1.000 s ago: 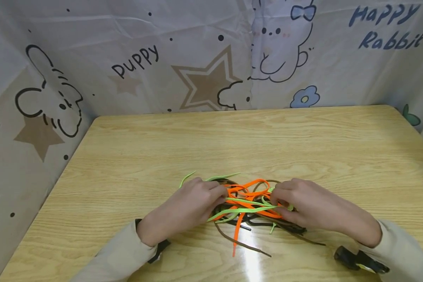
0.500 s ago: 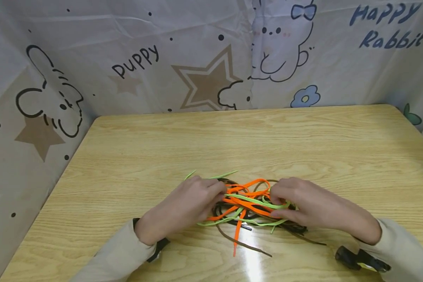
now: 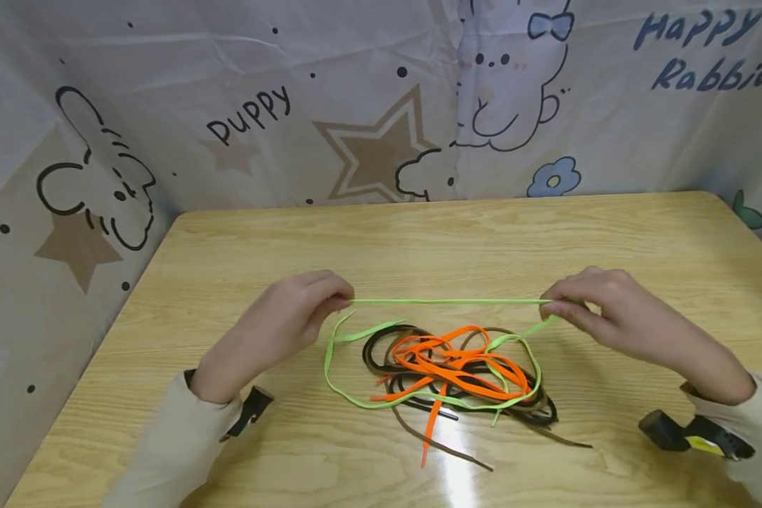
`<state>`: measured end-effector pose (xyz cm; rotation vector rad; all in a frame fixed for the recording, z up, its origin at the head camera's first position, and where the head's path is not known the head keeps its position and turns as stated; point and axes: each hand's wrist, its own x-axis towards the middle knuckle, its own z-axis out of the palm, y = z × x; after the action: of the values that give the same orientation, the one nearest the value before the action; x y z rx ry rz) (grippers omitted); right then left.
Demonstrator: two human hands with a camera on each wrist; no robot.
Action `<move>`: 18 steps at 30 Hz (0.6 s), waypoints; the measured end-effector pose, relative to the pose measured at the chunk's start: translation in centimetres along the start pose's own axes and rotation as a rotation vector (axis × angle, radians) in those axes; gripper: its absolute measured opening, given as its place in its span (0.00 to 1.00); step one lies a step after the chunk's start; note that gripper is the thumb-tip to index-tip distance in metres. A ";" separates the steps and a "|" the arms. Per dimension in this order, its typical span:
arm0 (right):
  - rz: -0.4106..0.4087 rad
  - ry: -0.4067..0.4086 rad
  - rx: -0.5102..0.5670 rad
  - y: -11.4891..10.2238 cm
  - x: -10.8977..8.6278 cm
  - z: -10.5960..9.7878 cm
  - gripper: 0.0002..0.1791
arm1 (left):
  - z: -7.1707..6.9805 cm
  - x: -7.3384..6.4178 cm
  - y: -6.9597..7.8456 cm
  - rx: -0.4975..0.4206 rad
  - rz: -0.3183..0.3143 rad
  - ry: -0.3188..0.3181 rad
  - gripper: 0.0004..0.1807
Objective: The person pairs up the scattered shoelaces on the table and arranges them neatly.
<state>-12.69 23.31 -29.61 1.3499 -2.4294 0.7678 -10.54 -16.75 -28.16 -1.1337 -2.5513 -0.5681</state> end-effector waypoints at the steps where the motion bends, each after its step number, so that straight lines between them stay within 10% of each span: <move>1: 0.017 0.010 -0.018 0.5 -0.2 -0.4 0.04 | -0.3 -0.1 -0.4 0.000 -0.013 0.006 0.05; 12: 0.430 0.020 -0.254 7.1 -2.1 -4.5 0.08 | -3.4 -0.5 -7.1 -0.010 -0.198 -0.071 0.10; 18: 0.474 -0.026 -0.334 11.4 -3.1 -5.5 0.09 | -4.5 -0.2 -11.2 0.013 -0.368 -0.062 0.09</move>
<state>-20.82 33.44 -30.17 0.6741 -2.7767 0.4062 -18.42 -25.79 -26.90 -0.6861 -2.8323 -0.6057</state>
